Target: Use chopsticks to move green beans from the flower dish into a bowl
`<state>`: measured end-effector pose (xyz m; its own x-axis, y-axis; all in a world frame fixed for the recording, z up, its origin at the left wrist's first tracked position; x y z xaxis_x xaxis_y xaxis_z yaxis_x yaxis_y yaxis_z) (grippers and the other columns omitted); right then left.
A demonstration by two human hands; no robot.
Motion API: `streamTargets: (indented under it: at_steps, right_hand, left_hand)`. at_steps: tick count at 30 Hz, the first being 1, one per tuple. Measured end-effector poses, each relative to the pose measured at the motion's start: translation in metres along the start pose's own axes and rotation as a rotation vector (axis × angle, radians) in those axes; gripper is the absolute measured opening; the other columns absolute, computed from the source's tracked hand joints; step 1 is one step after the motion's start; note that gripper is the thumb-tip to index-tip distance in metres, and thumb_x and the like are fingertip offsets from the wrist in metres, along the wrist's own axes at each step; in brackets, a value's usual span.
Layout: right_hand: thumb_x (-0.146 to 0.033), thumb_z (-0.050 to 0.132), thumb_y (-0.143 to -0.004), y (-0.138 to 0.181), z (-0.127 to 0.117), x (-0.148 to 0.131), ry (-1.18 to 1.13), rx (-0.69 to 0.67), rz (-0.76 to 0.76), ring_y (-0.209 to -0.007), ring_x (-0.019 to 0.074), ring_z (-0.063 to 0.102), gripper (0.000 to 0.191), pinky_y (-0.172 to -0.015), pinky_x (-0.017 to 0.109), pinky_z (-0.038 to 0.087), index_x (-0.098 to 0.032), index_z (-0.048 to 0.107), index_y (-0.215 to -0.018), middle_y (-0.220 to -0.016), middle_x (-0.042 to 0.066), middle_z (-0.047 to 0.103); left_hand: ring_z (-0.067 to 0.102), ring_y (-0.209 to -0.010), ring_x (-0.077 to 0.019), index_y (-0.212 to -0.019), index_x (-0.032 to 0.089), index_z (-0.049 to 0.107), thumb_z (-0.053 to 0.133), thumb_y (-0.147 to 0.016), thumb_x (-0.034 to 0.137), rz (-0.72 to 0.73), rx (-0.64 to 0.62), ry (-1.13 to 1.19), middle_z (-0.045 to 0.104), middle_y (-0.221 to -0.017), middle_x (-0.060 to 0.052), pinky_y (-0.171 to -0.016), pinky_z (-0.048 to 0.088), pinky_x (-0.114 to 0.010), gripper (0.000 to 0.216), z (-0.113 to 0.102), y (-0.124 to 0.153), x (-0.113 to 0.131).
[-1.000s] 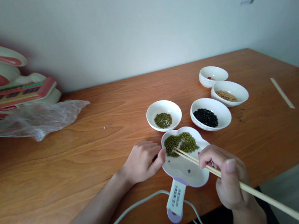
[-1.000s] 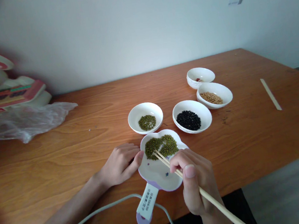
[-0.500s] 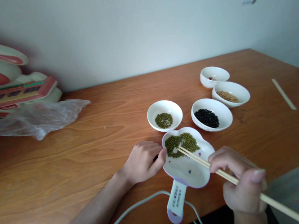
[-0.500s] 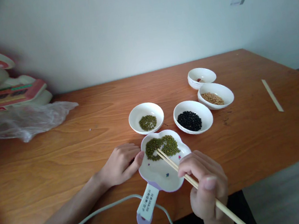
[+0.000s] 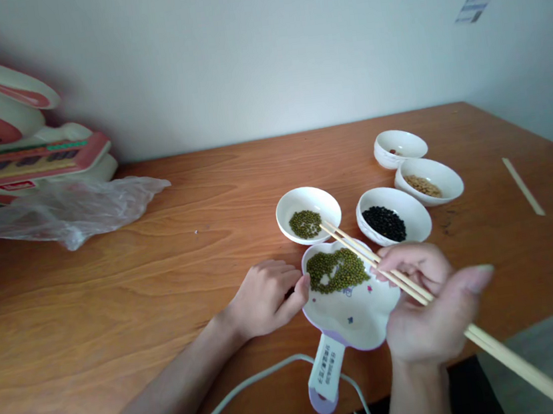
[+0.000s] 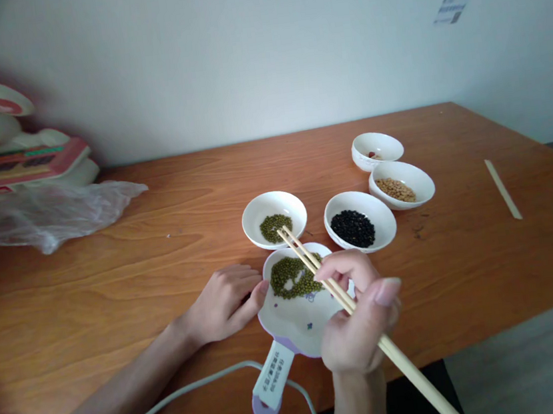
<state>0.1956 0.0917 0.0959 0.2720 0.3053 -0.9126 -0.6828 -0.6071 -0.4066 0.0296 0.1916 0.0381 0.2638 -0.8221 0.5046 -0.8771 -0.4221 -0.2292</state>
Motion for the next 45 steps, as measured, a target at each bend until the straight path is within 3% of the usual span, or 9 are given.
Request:
streamTargets:
  at_steps: [4, 9, 15, 29, 45]
  right_hand:
    - [-0.065, 0.026, -0.108, 0.006, -0.016, -0.010, 0.040, -0.038, -0.036, -0.076, 0.0256, 0.062, 0.070, -0.063, 0.037, 0.041, -0.024, 0.070, -0.072, -0.076, 0.008, 0.065]
    - [-0.068, 0.018, -0.107, 0.007, -0.040, -0.008, 0.237, -0.268, -0.064, -0.074, 0.0249, 0.061, 0.076, -0.061, 0.037, 0.040, -0.024, 0.068, -0.071, -0.075, 0.008, 0.066]
    - [-0.068, 0.011, -0.107, 0.013, -0.033, 0.012, 0.260, -0.466, -0.010, -0.062, 0.0195, 0.055, 0.076, -0.055, 0.035, 0.037, -0.023, 0.062, -0.073, -0.067, 0.004, 0.060]
    - [-0.065, 0.018, -0.109, 0.017, -0.014, 0.011, 0.309, -0.460, -0.008, -0.059, 0.0169, 0.048, 0.070, -0.056, 0.033, 0.034, -0.022, 0.060, -0.073, -0.069, 0.003, 0.060]
    - [-0.060, 0.019, -0.110, 0.020, -0.019, 0.013, 0.307, -0.465, -0.101, -0.057, 0.0154, 0.044, 0.066, -0.054, 0.032, 0.031, -0.022, 0.059, -0.073, -0.065, 0.001, 0.055]
  left_hand:
    - [0.054, -0.065, -0.0170, -0.071, 0.020, 0.052, 0.033, -0.114, 0.032, 0.005, -0.003, -0.005, 0.063, -0.069, -0.002, -0.069, 0.040, -0.033, 0.048, 0.000, 0.001, -0.001]
    - [0.054, -0.064, -0.0167, -0.071, 0.020, 0.051, 0.033, -0.113, 0.031, -0.009, -0.013, 0.000, 0.063, -0.069, -0.002, -0.069, 0.041, -0.033, 0.047, 0.001, 0.002, -0.003]
    - [0.053, -0.064, -0.0166, -0.071, 0.020, 0.051, 0.033, -0.113, 0.031, -0.004, -0.007, 0.008, 0.062, -0.068, -0.002, -0.068, 0.041, -0.032, 0.047, 0.001, 0.002, -0.002]
    - [0.052, -0.065, -0.0174, -0.071, 0.021, 0.047, 0.032, -0.114, 0.033, -0.017, -0.024, 0.017, 0.061, -0.069, -0.002, -0.069, 0.038, -0.033, 0.047, 0.002, 0.002, -0.002]
    - [0.051, -0.065, -0.0171, -0.071, 0.021, 0.047, 0.031, -0.114, 0.033, -0.010, -0.020, 0.015, 0.061, -0.069, -0.001, -0.069, 0.038, -0.033, 0.047, 0.001, 0.003, -0.002]
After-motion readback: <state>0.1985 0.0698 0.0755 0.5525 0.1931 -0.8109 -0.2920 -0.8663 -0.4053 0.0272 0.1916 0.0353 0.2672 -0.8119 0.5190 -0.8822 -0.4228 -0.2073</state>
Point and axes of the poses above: each hand's wrist, its own y-axis away from the middle knuckle, its own z-axis out of the palm, x = y × z, the point moved 7 cm from there along -y, towards the middle knuckle
